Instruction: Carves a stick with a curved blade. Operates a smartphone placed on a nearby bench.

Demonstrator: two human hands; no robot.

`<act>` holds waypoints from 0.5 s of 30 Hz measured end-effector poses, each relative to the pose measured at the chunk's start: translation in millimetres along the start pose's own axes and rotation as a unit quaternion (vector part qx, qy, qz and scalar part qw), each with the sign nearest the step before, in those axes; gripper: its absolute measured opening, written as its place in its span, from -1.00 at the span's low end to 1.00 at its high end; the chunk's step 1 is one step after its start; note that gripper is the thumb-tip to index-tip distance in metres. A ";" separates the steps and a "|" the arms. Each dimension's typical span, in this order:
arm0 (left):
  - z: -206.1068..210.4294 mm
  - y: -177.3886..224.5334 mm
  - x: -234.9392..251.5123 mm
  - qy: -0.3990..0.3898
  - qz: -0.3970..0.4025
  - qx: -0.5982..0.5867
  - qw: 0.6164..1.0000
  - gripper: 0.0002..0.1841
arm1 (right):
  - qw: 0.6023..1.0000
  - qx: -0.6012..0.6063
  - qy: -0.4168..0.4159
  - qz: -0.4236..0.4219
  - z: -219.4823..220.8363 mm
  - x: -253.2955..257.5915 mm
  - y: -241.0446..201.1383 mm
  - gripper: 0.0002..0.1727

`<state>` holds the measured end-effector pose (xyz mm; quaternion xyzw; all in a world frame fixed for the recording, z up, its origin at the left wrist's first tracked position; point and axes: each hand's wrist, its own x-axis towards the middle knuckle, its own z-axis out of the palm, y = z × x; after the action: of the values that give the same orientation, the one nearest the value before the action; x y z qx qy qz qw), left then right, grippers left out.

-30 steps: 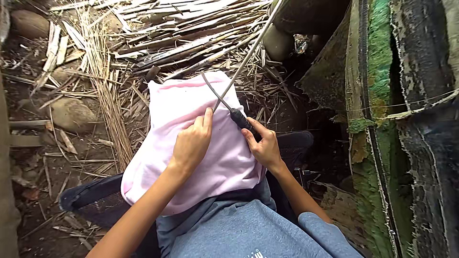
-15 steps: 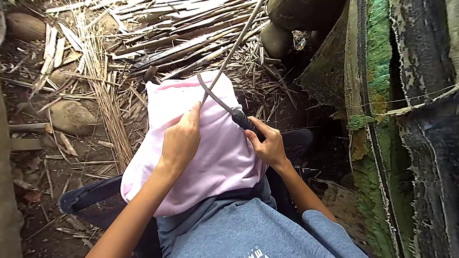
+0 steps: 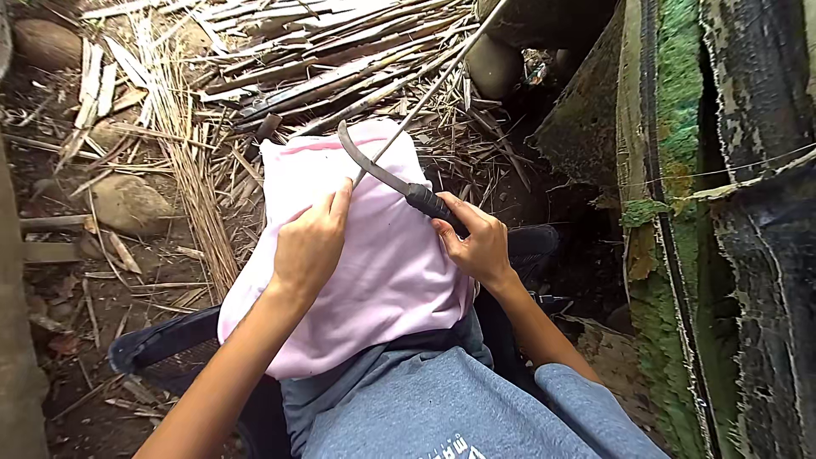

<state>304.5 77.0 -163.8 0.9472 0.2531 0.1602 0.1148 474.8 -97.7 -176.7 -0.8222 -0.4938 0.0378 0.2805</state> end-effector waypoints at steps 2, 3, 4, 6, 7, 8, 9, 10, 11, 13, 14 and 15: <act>-1.8 0.0 0.0 -0.007 -0.005 -0.005 1.000 -0.61 | 1.000 -0.022 0.008 -0.015 -2.1 0.6 0.4 -0.51; -2.6 0.1 0.0 -0.009 -0.010 -0.009 1.000 -0.60 | 0.999 -0.030 0.012 -0.021 -2.4 0.9 0.8 -0.51; -3.3 0.1 0.1 -0.010 -0.012 -0.012 1.000 -0.61 | 0.999 -0.038 0.018 -0.027 -2.2 1.2 1.4 -0.51; -5.2 -0.3 0.3 -0.015 -0.017 -0.020 1.000 -0.60 | 0.997 -0.057 0.035 -0.041 -1.1 1.8 3.7 -0.51; -6.8 -0.6 0.3 -0.020 -0.021 -0.024 0.999 -0.60 | 0.996 -0.066 0.045 -0.048 -0.1 2.6 5.3 -0.51; -8.3 -1.3 0.4 -0.024 -0.024 -0.028 0.999 -0.61 | 0.995 -0.072 0.051 -0.054 0.6 3.9 6.5 -0.51; -9.7 -2.1 0.9 -0.024 -0.026 -0.034 0.999 -0.62 | 0.994 -0.074 0.057 -0.057 1.5 6.5 7.4 -0.52; -11.1 -3.4 1.6 -0.025 -0.028 -0.040 0.999 -0.62 | 0.993 -0.073 0.070 -0.057 3.2 10.8 8.5 -0.54; -13.2 -4.9 2.6 -0.027 -0.030 -0.045 0.998 -0.62 | 0.992 -0.074 0.085 -0.059 5.3 15.8 10.6 -0.56; -18.5 -9.3 3.7 -0.035 -0.038 -0.057 0.997 -0.63 | 0.990 -0.084 0.105 -0.049 4.4 25.2 14.3 -0.58; -21.1 -13.5 2.5 -0.039 -0.042 -0.068 0.996 -0.63 | 0.989 -0.092 0.111 -0.028 0.9 30.9 17.1 -0.57; -23.7 -18.3 0.4 -0.041 -0.045 -0.077 0.995 -0.63 | 0.988 -0.101 0.116 -0.002 -4.1 37.2 20.9 -0.56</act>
<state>288.1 95.9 -147.3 0.9289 0.2778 0.1344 0.2047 511.7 -75.9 -175.7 -0.8443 -0.4608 -0.1080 0.2515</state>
